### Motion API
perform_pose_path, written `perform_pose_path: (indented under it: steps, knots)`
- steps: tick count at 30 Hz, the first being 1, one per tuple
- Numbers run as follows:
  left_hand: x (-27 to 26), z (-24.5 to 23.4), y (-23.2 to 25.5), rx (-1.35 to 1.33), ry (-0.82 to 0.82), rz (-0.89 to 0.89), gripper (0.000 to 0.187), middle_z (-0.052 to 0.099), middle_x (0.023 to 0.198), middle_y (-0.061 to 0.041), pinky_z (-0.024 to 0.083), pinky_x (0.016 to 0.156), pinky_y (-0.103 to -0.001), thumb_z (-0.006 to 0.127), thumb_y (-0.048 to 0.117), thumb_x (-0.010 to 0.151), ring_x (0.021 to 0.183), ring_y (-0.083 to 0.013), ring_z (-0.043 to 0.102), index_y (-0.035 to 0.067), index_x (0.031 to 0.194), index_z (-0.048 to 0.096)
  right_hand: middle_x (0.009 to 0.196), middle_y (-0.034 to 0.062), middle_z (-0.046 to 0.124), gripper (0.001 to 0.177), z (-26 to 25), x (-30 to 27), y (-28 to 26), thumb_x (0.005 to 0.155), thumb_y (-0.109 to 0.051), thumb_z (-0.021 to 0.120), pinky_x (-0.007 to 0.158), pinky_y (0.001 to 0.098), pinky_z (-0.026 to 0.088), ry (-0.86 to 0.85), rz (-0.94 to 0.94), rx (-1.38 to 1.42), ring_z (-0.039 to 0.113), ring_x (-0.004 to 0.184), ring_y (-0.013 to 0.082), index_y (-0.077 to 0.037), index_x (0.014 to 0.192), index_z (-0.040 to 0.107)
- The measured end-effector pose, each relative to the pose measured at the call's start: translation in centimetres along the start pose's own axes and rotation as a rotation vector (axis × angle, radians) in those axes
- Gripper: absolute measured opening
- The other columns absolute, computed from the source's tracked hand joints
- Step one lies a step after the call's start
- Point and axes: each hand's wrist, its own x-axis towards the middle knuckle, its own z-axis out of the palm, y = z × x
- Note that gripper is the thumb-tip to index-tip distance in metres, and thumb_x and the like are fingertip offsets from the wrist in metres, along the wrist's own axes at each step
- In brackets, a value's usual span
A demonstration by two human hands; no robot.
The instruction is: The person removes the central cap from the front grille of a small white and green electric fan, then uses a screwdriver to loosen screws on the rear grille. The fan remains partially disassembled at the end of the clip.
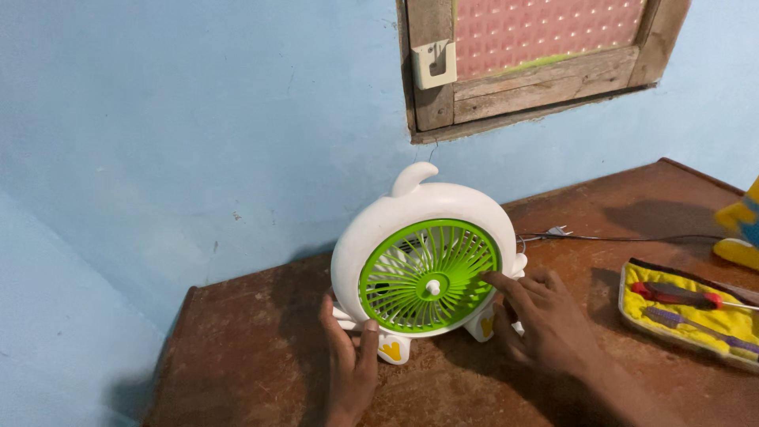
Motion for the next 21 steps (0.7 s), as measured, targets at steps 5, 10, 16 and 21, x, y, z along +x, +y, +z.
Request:
perform_pose_path:
  steps: [5,10,16,21]
  knots:
    - [0.1,0.1,0.2,0.025,-0.007,0.010,0.075,0.051,0.136,-0.021,0.062,0.080,-0.035,0.053,0.024,0.098,0.109,-0.0231,0.066,0.008,0.157,0.010,0.078,0.0055,0.071,0.068,0.2,0.0,0.2,0.077,-0.012,0.070,0.086,0.0420,0.046,0.013,0.002,0.011,0.067,0.076,0.0247,-0.011,0.141,0.050]
    - [0.1,0.1,0.3,0.019,-0.006,0.009,0.075,0.051,0.137,-0.022,0.063,0.078,-0.038,0.053,0.024,0.097,0.107,-0.0252,0.067,0.009,0.156,0.009,0.083,0.0053,0.072,0.076,0.6,-0.1,0.5,0.076,-0.010,0.070,0.085,0.0421,0.046,-0.020,0.067,0.032,0.068,0.071,0.0228,-0.013,0.147,0.043]
    - [0.2,0.0,0.7,0.085,-0.024,-0.126,0.080,0.052,0.133,-0.020,0.064,0.079,-0.038,0.049,0.030,0.096,0.104,-0.0254,0.071,0.015,0.160,0.004,0.076,0.0021,0.069,0.026,0.9,-0.7,1.3,0.075,-0.017,0.074,0.083,0.0408,0.046,0.037,-0.011,-0.012,0.067,0.075,0.0216,-0.017,0.100,0.065]
    - [0.1,0.1,1.0,0.073,-0.029,-0.088,0.076,0.051,0.135,-0.021,0.063,0.079,-0.040,0.049,0.030,0.097,0.107,-0.0262,0.069,0.014,0.156,0.005,0.076,0.0050,0.068,0.029,0.9,-0.5,1.8,0.076,-0.014,0.072,0.078,0.0410,0.044,0.038,-0.039,-0.051,0.065,0.072,0.0220,-0.010,0.104,0.068]
